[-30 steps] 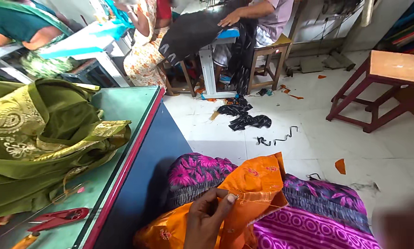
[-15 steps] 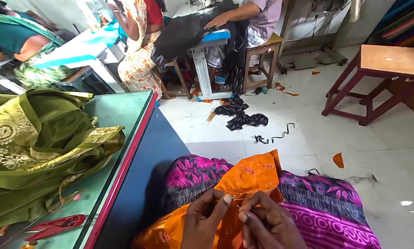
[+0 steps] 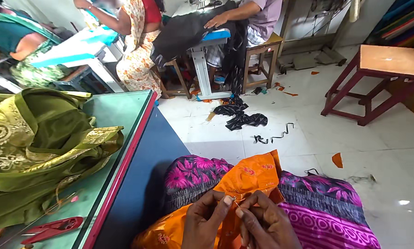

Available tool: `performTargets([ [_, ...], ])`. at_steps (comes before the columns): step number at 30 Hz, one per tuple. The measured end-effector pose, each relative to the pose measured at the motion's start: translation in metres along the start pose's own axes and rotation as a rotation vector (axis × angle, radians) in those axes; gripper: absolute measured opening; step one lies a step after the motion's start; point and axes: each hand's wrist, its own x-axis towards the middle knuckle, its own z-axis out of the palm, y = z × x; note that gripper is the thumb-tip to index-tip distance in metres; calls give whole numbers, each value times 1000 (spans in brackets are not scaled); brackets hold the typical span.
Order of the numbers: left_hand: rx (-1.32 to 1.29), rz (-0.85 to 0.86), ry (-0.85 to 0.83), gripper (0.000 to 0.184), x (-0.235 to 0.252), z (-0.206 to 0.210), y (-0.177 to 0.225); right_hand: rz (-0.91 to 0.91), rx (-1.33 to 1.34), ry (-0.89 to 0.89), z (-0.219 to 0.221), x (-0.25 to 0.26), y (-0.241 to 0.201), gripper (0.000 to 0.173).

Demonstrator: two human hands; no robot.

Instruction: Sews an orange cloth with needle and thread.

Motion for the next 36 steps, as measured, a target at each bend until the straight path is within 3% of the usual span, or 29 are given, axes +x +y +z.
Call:
performTargets([
  [9, -21, -13, 3, 15, -1, 3, -1, -7, 13, 31, 3, -1, 1, 6],
  [16, -237, -216, -64, 21, -3, 7, 2, -76, 103, 65, 7, -3, 9, 6],
  [20, -250, -167, -72, 17, -6, 9, -2, -60, 180, 106, 10, -4, 10, 5],
  [23, -244, -169, -62, 17, -7, 8, -2, -64, 172, 37, 4, -2, 11, 7],
  [27, -326, -256, -54, 19, -5, 5, 0, -166, 64, -115, -17, 2, 22, 21],
  [32, -351, -297, -115, 18, -8, 10, -2, -203, 110, 42, -10, 7, 28, 19],
  [36, -221, -168, -89, 17, -9, 12, -4, -208, -7, 116, -10, 5, 20, 27],
])
